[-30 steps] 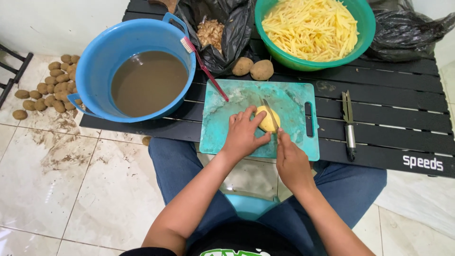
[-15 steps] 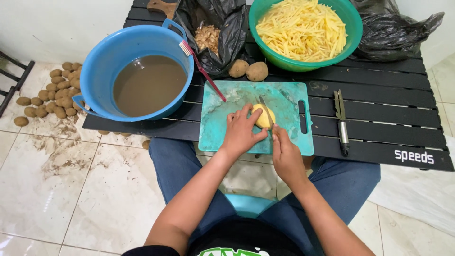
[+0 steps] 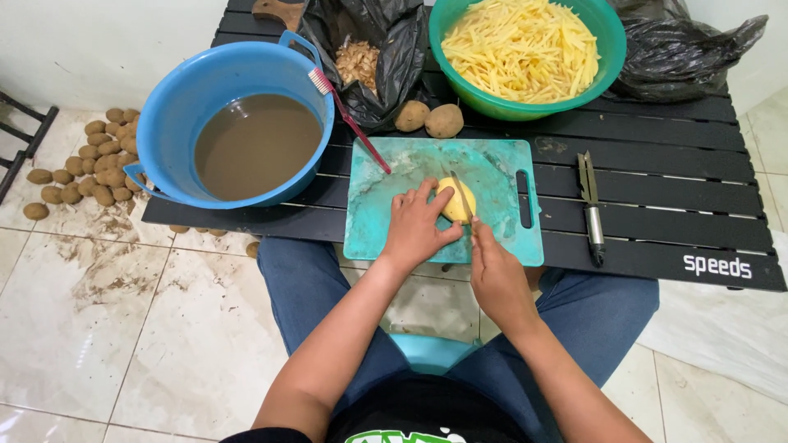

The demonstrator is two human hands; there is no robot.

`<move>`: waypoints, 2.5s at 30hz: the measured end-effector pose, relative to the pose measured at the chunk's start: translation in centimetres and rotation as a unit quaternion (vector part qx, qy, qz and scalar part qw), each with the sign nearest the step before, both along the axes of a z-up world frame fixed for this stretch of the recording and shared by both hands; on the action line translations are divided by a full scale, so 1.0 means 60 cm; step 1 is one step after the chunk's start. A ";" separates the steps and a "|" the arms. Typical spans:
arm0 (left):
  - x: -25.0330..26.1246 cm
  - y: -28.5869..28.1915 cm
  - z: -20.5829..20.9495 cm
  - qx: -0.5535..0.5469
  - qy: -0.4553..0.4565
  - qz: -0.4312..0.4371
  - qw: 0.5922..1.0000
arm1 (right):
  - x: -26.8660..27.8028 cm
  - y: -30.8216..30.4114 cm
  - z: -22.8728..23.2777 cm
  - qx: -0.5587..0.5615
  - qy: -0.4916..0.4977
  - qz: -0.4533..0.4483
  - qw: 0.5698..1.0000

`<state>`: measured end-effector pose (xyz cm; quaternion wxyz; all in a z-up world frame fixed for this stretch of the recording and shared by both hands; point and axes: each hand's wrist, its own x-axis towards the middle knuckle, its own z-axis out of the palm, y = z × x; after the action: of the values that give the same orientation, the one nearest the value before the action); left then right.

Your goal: Peeling a potato using a knife on a cutting board

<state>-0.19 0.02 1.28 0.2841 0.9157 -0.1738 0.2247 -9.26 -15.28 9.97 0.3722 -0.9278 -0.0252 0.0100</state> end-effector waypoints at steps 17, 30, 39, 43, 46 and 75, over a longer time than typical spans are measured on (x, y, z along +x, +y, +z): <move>0.028 0.011 -0.014 0.073 -0.046 -0.083 0.993 | 0.038 -0.041 0.065 0.007 0.110 -0.034 0.993; 0.067 -0.018 -0.038 0.003 -0.219 -0.099 0.971 | 0.076 -0.042 0.136 -0.040 0.154 0.020 0.987; 0.073 -0.019 -0.036 -0.065 -0.215 -0.070 0.972 | 0.073 -0.017 0.114 -0.028 0.118 0.026 0.992; 0.079 -0.022 -0.035 -0.082 -0.206 -0.043 0.974 | 0.064 -0.005 0.124 -0.042 0.076 0.031 0.996; 0.077 -0.025 -0.032 -0.085 -0.204 -0.036 0.975 | 0.072 -0.017 0.105 -0.050 0.065 0.045 0.996; 0.126 0.028 0.184 -0.241 -0.056 -0.049 0.968 | 0.081 -0.014 0.054 -0.083 0.017 0.037 0.996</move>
<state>7.38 1.68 12.33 0.4968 0.7967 -0.1746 0.2967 -4.39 -16.15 13.22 0.2934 -0.9536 -0.0527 0.0417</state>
